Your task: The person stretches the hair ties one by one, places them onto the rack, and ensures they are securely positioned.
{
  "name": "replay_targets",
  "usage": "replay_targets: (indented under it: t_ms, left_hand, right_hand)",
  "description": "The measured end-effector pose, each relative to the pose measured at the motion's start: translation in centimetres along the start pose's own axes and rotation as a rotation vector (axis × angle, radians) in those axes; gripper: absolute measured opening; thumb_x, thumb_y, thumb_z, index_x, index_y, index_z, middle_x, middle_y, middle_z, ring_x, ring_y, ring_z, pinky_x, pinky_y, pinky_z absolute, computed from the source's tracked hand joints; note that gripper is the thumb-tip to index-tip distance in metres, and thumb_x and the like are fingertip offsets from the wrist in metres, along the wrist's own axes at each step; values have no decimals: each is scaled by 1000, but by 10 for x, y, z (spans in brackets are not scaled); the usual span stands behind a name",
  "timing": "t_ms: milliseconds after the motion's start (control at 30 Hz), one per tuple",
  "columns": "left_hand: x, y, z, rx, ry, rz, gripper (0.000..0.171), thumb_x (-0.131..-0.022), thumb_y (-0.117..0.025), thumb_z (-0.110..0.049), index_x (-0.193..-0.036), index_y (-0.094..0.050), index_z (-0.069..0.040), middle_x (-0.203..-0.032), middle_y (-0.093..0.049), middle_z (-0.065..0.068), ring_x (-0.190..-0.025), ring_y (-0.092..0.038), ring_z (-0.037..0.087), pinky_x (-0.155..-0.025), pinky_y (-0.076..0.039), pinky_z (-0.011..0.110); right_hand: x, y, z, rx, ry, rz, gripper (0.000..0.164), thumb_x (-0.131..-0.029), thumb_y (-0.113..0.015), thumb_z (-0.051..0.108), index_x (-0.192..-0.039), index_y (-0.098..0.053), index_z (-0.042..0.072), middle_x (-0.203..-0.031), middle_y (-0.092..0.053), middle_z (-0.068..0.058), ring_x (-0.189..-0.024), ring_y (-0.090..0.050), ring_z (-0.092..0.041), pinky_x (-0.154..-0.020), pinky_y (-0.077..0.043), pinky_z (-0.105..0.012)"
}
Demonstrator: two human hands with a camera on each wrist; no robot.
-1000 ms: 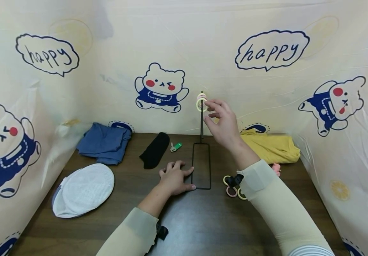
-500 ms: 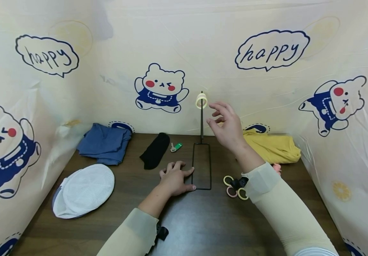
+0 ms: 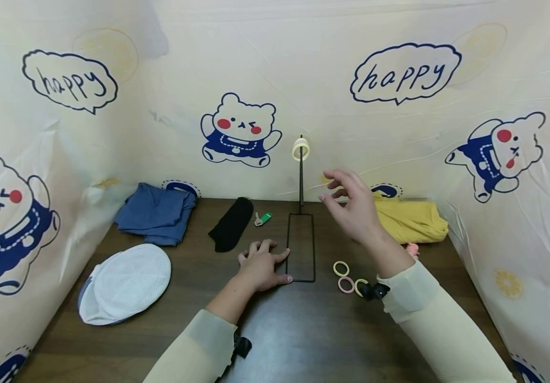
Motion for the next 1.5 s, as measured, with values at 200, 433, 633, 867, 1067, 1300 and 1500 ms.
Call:
replay_targets:
  t_ms: [200,433,633,867,1067,1300,1500]
  left_hand:
    - [-1,1,1,-3,-3,-1,77,-88,-73,-66,-156,-44,-43,-165,-29,3,-148,-22,41,-107,-21,71]
    - [-1,3,-1,4,-15,-5,77,-88,-73,-65,-156,-45,-42,-165,-29,4,-148,-22,41,-107,-22,70]
    - [0,3,-1,3,-22,-13,77,-87,-74,-64,-155,-47,-41,-164,-31,4,-148,-23,42,-106,-23,71]
    - [0,2,-1,-2,-22,-6,77,-87,-74,-64,-155,-46,-41,-164,-31,5,-147,-24,42,-106,-23,72]
    - [-1,2,0,-11,-18,-9,77,-88,-73,-65,-156,-45,-42,-164,-31,5,-147,-24,42,-106,-23,72]
    - [0,1,1,-13,-13,-8,77,-88,-73,-66,-156,-44,-43,-165,-30,4,-148,-22,42,-107,-23,71]
    - [0,1,0,-13,-12,2,77,-88,-72,-65,-156,-44,-43,-165,-30,4,-148,-22,42,-107,-22,71]
  right_hand:
    - [18,10,6,32,14,12,48,-82,-80,-15,-127,-68,-4,-118,-67,-21,-101,-66,-36,-80,-58,-38]
    - [38,22,4,56,54,50,46,-84,-82,-8,-127,-70,3,-113,-69,-10,-97,-65,-28,-79,-57,-34]
    - [59,28,-3,133,8,130,46,-85,-83,-1,-129,-69,4,-113,-72,-6,-102,-66,-23,-81,-57,-38]
    - [89,35,-13,187,-26,228,48,-84,-85,2,-129,-70,8,-115,-72,-2,-104,-65,-19,-86,-55,-26]
    - [113,37,-18,226,13,278,48,-82,-86,1,-127,-70,8,-117,-72,-2,-99,-66,-20,-82,-56,-34]
    - [142,34,-27,220,0,304,48,-82,-87,4,-126,-71,11,-118,-72,-3,-98,-67,-18,-79,-56,-34]
    - [161,32,-38,249,-63,348,46,-83,-88,9,-125,-71,11,-119,-72,-4,-105,-65,-16,-86,-54,-33]
Point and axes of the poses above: each hand's wrist, its own x-axis away from the middle knuckle, its own y-axis out of the back of the hand, z = x × y, the point moved 5 cm from there along -x, towards the middle knuckle
